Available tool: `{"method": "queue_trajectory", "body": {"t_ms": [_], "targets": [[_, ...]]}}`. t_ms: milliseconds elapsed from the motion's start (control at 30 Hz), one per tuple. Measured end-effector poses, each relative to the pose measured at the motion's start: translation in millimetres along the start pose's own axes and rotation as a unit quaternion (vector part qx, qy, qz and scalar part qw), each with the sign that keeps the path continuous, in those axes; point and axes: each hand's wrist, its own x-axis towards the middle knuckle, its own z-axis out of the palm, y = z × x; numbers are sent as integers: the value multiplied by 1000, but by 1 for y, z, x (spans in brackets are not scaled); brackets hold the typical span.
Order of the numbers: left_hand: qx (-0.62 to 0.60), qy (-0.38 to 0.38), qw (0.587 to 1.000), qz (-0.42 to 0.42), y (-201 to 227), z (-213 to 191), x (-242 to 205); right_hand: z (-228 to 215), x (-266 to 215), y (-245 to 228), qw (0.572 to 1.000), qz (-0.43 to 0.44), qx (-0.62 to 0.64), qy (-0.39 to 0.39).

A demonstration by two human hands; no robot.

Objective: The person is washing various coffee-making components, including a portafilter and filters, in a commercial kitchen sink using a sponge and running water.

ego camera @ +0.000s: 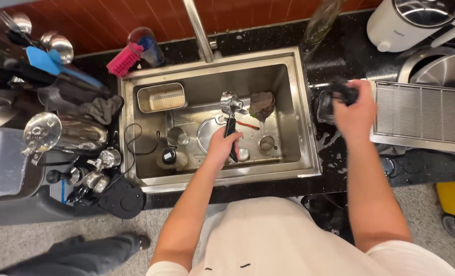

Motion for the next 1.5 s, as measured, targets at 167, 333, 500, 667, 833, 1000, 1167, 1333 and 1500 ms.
{"method": "queue_trajectory", "body": {"t_ms": [167,333,500,667,833,1000,1167,1333,1500], "targets": [[86,43,993,67,-13,-5,31,-18,8,24,977,-121,-173,-10],[44,23,990,134,-16,-10,56,61,35,-41,973,-215,-77,-16],[17,-17,991,130,-25,-27,86,222,108,-100,927,-217,131,-276],[-53,-14,998,31,8,-29,67,359,168,-69,908,-275,-23,-315],[-32,13,999,-14,26,-33,61,315,123,-87,913,-209,-102,-334],[-105,-39,993,-35,15,-33,71,276,50,-64,915,-151,216,-304],[-169,-99,977,-85,-7,-33,76,243,-12,-58,790,188,405,-421],[-75,-49,984,-153,19,-19,59,234,-30,-45,726,294,480,-395],[-133,-42,980,-141,19,-20,65,231,-34,-48,725,277,503,-379]]}}
